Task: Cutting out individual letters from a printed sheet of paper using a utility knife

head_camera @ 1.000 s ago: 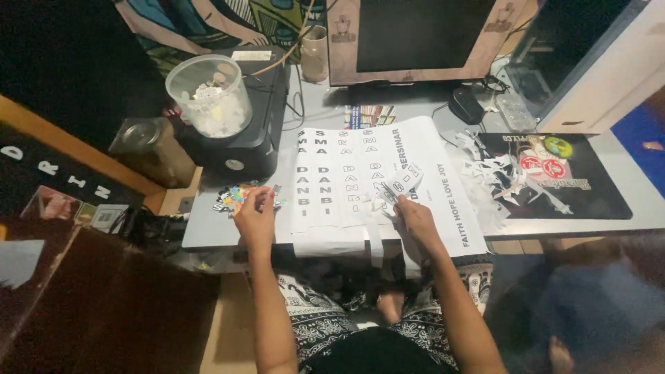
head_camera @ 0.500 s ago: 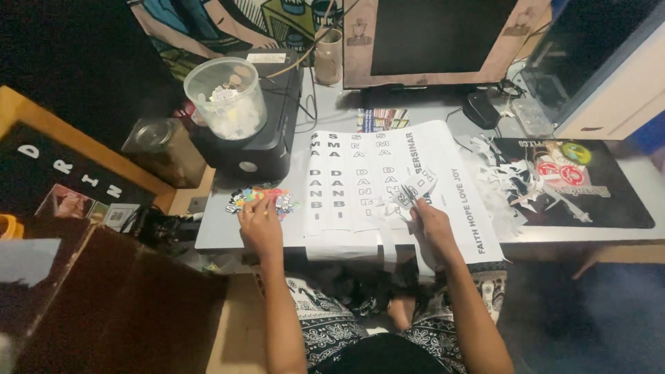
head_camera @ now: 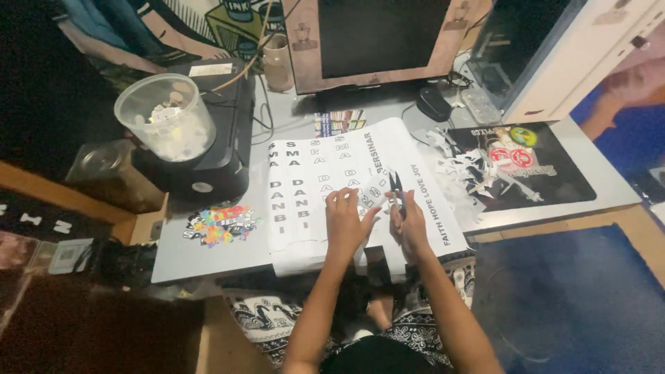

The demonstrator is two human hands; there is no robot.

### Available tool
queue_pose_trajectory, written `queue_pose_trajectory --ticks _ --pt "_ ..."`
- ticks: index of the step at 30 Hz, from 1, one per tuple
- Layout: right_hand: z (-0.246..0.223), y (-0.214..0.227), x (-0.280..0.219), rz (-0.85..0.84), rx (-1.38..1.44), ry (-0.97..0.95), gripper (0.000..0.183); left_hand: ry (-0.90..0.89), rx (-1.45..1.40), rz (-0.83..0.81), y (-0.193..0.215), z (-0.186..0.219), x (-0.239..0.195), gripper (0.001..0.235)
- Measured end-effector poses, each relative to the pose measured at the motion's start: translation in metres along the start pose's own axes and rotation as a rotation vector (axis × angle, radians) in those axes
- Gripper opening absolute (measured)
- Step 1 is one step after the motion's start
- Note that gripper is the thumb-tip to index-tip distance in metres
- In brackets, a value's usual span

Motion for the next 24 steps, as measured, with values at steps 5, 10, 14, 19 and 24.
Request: queue_pose_trajectory --ticks 5,10,14,19,24 --pt "0.016 0.014 0.003 0.083 -0.134 -0.094 0.047 -0.005 -0.091 0.004 -0.015 -0.009 0.009 0.032" --pt "0.045 0.041 0.017 0.117 -0.524 -0.131 0.047 0.134 -0.508 0.038 0.007 -0.016 0.001 0.014" --pt "0.065 0.036 0.024 -0.077 -0.707 0.007 0.050 0.309 -0.651 0.038 0.011 -0.026 -0.005 0.020" --pt "0.038 0.004 0.007 -0.191 -0.833 0.034 0.047 0.568 -0.611 -0.030 0.009 -0.040 -0.016 0.036" --pt "0.051 0.015 0.017 -0.210 -0.813 0.062 0.040 0.624 -0.720 0.047 -0.003 -0.056 -0.016 0.038"
Point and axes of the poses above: each hand's wrist, its own x-axis towards the middle knuckle, its own y-axis out of the back of the hand, z = x × y, the point moved 10 cm from there along x, towards the middle knuckle, and after that the axes turned 4 degrees about -z, right-handed, at the moved point
